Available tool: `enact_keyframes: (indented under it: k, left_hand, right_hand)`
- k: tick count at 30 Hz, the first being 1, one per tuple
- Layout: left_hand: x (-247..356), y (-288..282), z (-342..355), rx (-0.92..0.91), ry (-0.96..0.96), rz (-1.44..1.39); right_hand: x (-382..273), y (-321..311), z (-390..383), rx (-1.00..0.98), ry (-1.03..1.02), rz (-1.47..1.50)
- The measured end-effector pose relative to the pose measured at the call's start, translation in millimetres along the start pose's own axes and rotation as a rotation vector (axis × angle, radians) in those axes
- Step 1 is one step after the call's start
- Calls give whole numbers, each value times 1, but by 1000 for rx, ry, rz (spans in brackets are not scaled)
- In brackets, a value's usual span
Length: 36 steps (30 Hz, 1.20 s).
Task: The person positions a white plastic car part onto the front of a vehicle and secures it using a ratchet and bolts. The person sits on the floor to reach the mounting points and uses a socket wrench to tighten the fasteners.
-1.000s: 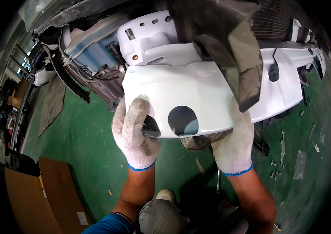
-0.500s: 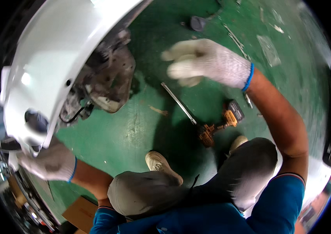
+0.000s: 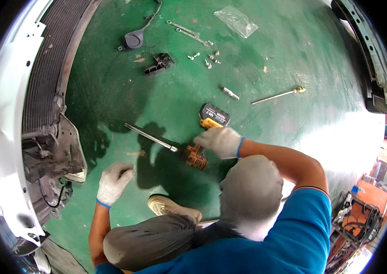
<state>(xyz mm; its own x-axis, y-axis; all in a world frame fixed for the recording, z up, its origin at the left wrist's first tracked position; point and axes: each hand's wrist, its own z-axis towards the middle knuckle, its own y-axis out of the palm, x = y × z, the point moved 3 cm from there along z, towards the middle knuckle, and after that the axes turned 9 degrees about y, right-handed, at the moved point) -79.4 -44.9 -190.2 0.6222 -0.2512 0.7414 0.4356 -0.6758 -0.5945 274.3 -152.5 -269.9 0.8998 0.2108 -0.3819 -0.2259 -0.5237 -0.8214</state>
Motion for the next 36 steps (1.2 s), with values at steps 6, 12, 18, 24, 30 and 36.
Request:
enact_keyframes:
  k: [6,12,18,24,30,36]
  left_hand:
    - [8,38,39,-339,-152,180]
    - [-24,42,80,-393,-500,140]
    - [-97,134,101,64,-929,-666]
    - [-67,199,118,687,-652,-1491]
    - [-56,147,129,952,-546,-1280]
    - [-32,156,153,831,-453,-1555]
  right_hand:
    - [-19,64,46,357,-149,-235]
    - [-3,69,32,282,-71,-127]
    - [1,51,21,305,-210,-22]
    - [-5,37,-8,616,-205,-35]
    - [-1,53,-34,445,-216,1]
    - [24,71,-46,229,21,-117]
